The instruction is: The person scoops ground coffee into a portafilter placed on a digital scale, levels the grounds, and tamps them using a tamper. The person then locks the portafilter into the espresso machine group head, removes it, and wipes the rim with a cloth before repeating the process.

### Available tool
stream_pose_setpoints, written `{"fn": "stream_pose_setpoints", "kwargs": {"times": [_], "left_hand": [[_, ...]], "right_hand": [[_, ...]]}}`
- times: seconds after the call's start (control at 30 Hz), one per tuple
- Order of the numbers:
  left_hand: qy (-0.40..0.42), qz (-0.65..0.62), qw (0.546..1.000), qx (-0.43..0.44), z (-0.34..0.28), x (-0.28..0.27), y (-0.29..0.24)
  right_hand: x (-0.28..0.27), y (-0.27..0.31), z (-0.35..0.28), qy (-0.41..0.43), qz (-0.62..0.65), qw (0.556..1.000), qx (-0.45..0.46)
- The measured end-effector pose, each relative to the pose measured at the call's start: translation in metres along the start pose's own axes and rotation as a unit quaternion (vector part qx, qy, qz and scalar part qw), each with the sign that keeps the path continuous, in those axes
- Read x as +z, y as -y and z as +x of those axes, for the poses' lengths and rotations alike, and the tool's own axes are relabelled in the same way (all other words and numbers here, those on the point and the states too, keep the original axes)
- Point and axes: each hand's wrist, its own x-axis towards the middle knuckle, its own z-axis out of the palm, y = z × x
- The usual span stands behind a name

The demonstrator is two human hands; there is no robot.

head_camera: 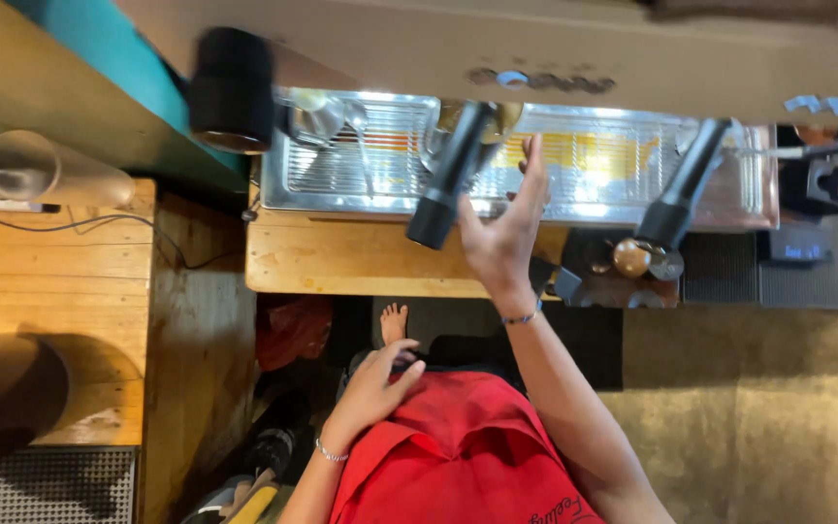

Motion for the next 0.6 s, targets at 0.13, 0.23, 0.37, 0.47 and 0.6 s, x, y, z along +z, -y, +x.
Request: {"fn": "stream_pose_setpoints", "kwargs": {"times": [0.13,0.23,0.37,0.47,0.6], "left_hand": [[0.088,0.125,0.976,-0.153,0.009,0.031,0.057],[0.129,0.154,0.948,-0.249,0.026,0.083,0.137],[0.189,0.207,0.879,-0.385,0.022,0.145,0.236],[0.217,0.235,0.847,-0.425,0.015,0.174,0.250],[0.240,0.341,0.779,-0.468,0.007,0.219,0.236]], "right_hand": [[-0.039,-0.029,-0.087,-0.044,0.097,0.993,-0.043],[-0.062,-0.067,-0.157,0.017,0.129,0.990,0.053],[-0.067,-0.164,-0.267,0.075,0.075,0.975,0.197],[-0.083,-0.233,-0.315,0.176,0.006,0.952,0.252],[-0.064,-0.386,-0.391,0.244,-0.076,0.901,0.350]]}}
